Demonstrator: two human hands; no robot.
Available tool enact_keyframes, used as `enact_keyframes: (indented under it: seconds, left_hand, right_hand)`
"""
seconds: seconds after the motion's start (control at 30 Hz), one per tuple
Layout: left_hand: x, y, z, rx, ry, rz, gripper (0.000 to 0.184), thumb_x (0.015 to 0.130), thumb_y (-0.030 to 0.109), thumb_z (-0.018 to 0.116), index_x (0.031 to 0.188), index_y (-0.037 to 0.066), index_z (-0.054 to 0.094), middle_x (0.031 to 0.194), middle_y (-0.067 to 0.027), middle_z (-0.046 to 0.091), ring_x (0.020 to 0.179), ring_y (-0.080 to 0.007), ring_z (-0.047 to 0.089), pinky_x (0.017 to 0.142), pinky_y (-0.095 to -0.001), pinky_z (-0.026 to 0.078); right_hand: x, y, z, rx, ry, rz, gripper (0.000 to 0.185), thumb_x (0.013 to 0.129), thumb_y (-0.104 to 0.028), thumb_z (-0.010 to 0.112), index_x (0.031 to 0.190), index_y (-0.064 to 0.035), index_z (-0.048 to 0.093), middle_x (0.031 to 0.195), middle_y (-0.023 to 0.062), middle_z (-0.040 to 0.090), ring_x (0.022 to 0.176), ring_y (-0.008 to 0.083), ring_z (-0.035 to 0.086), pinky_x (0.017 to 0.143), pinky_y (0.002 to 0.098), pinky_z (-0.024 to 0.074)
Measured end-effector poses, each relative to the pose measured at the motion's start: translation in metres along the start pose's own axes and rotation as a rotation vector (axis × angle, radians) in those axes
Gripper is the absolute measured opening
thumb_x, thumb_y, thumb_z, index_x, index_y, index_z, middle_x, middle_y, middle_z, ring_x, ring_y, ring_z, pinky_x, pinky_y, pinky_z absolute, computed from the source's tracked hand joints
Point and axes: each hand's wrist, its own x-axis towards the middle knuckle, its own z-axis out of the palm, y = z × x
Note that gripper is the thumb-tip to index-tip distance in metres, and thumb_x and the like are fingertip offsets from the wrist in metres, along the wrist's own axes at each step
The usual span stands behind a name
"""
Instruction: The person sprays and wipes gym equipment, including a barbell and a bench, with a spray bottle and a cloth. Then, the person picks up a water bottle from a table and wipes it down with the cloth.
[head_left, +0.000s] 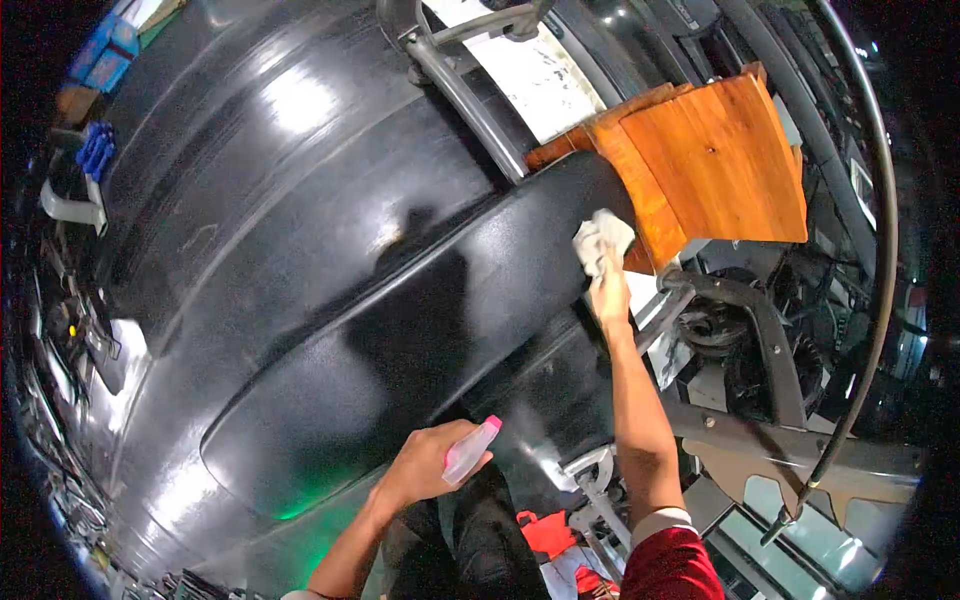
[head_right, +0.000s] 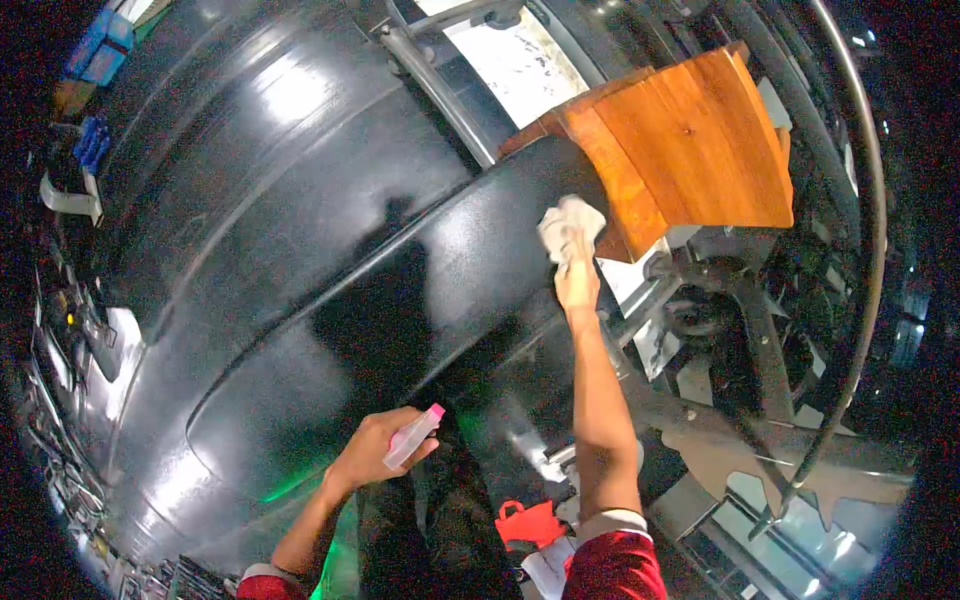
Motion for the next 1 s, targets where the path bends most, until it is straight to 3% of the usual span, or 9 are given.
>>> enact_keyframes:
  seconds: [0.03, 0.13, 0.17, 0.2, 0.43, 0.57, 0.73, 0.9, 1.0]
  left_hand:
    - [-0.001, 0.000, 0.000, 0.000, 0.003, 0.001, 0.025, 0.079, 0.019, 0.072, 0.097, 0.004, 0.062, 0.086, -0.0105, 0.065, 0.076, -0.0260, 0.065, 0.069, -0.0325, 0.051]
    - [0.002, -0.001, 0.001, -0.017, 0.074, 0.046, 0.026, 0.080, 0.021, 0.071, 0.098, 0.004, 0.063, 0.086, -0.0105, 0.065, 0.075, -0.0265, 0.065, 0.068, -0.0324, 0.051]
    - [0.003, -0.003, 0.002, -0.061, 0.072, 0.043, 0.027, 0.079, 0.020, 0.071, 0.098, 0.004, 0.062, 0.085, -0.0116, 0.064, 0.075, -0.0299, 0.064, 0.067, -0.0346, 0.051]
    - [0.002, -0.003, 0.004, -0.110, 0.071, 0.037, 0.028, 0.078, 0.020, 0.072, 0.099, 0.005, 0.062, 0.085, -0.0127, 0.064, 0.075, -0.0333, 0.062, 0.067, -0.0369, 0.050]
    - [0.004, 0.001, 0.000, -0.045, 0.060, 0.064, 0.027, 0.077, 0.019, 0.072, 0.098, 0.005, 0.062, 0.085, -0.0124, 0.064, 0.075, -0.0328, 0.062, 0.066, -0.0367, 0.051]
    - [0.005, -0.001, -0.003, -0.020, 0.051, 0.062, 0.027, 0.077, 0.019, 0.072, 0.097, 0.005, 0.062, 0.084, -0.0122, 0.063, 0.075, -0.0327, 0.063, 0.066, -0.0372, 0.051]
    - [0.000, -0.009, -0.010, -0.026, 0.066, 0.002, 0.026, 0.077, 0.019, 0.072, 0.097, 0.006, 0.062, 0.084, -0.0126, 0.064, 0.076, -0.0326, 0.063, 0.067, -0.0374, 0.050]
    - [-0.003, -0.016, -0.008, -0.048, 0.084, 0.011, 0.025, 0.077, 0.019, 0.071, 0.096, 0.006, 0.061, 0.085, -0.0125, 0.063, 0.076, -0.0323, 0.062, 0.067, -0.0379, 0.050]
    - [-0.005, -0.018, -0.010, 0.019, 0.018, 0.017, 0.024, 0.078, 0.020, 0.070, 0.094, 0.006, 0.060, 0.084, -0.0125, 0.063, 0.076, -0.0324, 0.062, 0.067, -0.0382, 0.050]
  right_hand:
    - [0.006, -0.005, 0.011, 0.065, 0.000, 0.155, 0.055, 0.076, 0.003, 0.049, 0.130, -0.0078, 0.048, 0.136, 0.0202, 0.043, 0.122, 0.0378, 0.044, 0.098, 0.0420, 0.0406]
    - [-0.017, -0.026, 0.016, 0.087, -0.193, -0.066, 0.061, 0.072, 0.003, 0.051, 0.131, -0.0095, 0.048, 0.138, 0.0162, 0.043, 0.124, 0.0358, 0.043, 0.101, 0.0397, 0.0396]
    - [-0.015, -0.036, -0.005, -0.034, -0.242, -0.457, 0.065, 0.067, 0.006, 0.053, 0.130, -0.0100, 0.049, 0.138, 0.0132, 0.044, 0.123, 0.0339, 0.045, 0.102, 0.0382, 0.0402]
    - [-0.006, -0.022, -0.017, -0.032, -0.428, -0.388, 0.068, 0.066, 0.009, 0.049, 0.131, -0.0111, 0.050, 0.133, 0.0186, 0.047, 0.128, 0.0338, 0.040, 0.111, 0.0379, 0.0289]
    - [0.031, -0.015, 0.036, -0.056, -0.025, -0.222, 0.054, 0.072, 0.004, 0.053, 0.125, -0.0059, 0.051, 0.127, 0.0248, 0.050, 0.118, 0.0430, 0.045, 0.104, 0.0426, 0.0344]
    - [0.039, -0.018, -0.002, -0.116, -0.371, -0.527, 0.060, 0.070, 0.005, 0.055, 0.127, -0.0144, 0.054, 0.134, 0.0080, 0.050, 0.126, 0.0297, 0.044, 0.102, 0.0371, 0.0408]
    - [0.063, -0.056, 0.012, -0.027, -0.060, -0.052, 0.059, 0.074, 0.005, 0.054, 0.130, -0.0117, 0.049, 0.132, 0.0171, 0.049, 0.119, 0.0348, 0.048, 0.096, 0.0408, 0.0441]
    - [0.024, -0.106, 0.024, -0.048, -0.184, -0.692, 0.055, 0.073, 0.004, 0.055, 0.126, -0.0111, 0.054, 0.126, 0.0160, 0.054, 0.119, 0.0322, 0.049, 0.098, 0.0381, 0.0432]
    - [0.049, -0.084, 0.010, 0.050, -0.312, -0.577, 0.042, 0.071, 0.005, 0.056, 0.109, -0.0105, 0.063, 0.124, 0.0132, 0.055, 0.122, 0.0338, 0.046, 0.105, 0.0361, 0.0356]
